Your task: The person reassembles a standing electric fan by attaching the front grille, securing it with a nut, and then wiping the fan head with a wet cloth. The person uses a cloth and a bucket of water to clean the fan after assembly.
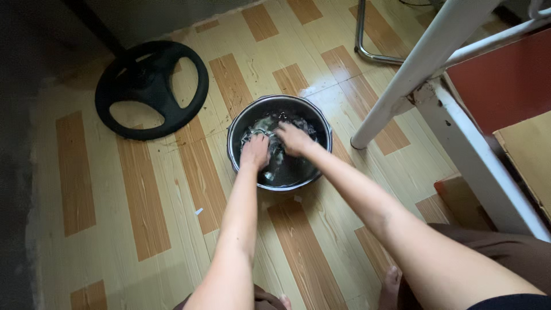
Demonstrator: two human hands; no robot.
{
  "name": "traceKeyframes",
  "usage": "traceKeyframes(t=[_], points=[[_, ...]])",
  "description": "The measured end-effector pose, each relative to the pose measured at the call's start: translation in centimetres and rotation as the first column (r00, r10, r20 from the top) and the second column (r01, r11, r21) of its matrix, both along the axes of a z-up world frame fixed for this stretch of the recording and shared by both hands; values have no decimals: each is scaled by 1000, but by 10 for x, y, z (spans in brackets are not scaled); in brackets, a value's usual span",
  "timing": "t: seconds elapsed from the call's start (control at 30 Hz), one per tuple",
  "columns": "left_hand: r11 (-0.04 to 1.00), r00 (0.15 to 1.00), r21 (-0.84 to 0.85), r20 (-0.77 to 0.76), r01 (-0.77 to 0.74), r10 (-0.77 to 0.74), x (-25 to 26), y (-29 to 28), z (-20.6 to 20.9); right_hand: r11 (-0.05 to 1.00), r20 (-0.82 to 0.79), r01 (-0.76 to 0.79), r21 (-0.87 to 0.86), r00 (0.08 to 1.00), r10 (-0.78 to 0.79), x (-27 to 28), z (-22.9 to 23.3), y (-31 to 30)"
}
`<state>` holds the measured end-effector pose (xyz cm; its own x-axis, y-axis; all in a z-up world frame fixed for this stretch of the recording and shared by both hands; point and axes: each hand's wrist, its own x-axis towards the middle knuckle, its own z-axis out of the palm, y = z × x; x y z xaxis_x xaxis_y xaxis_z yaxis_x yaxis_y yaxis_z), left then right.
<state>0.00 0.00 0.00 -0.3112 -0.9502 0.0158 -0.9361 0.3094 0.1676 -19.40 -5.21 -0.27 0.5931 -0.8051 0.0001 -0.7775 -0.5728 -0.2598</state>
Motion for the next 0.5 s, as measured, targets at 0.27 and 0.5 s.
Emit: traceKeyframes(t=[0.27,0.5], points=[[985,968,-3,186,-173,171,-15,0,-90,998,-223,-57,19,973,60,-16,-52,18],[978,977,8,49,-210,209,-8,-2,-63,996,-49,43,-74,998,-47,-10,-15,30]])
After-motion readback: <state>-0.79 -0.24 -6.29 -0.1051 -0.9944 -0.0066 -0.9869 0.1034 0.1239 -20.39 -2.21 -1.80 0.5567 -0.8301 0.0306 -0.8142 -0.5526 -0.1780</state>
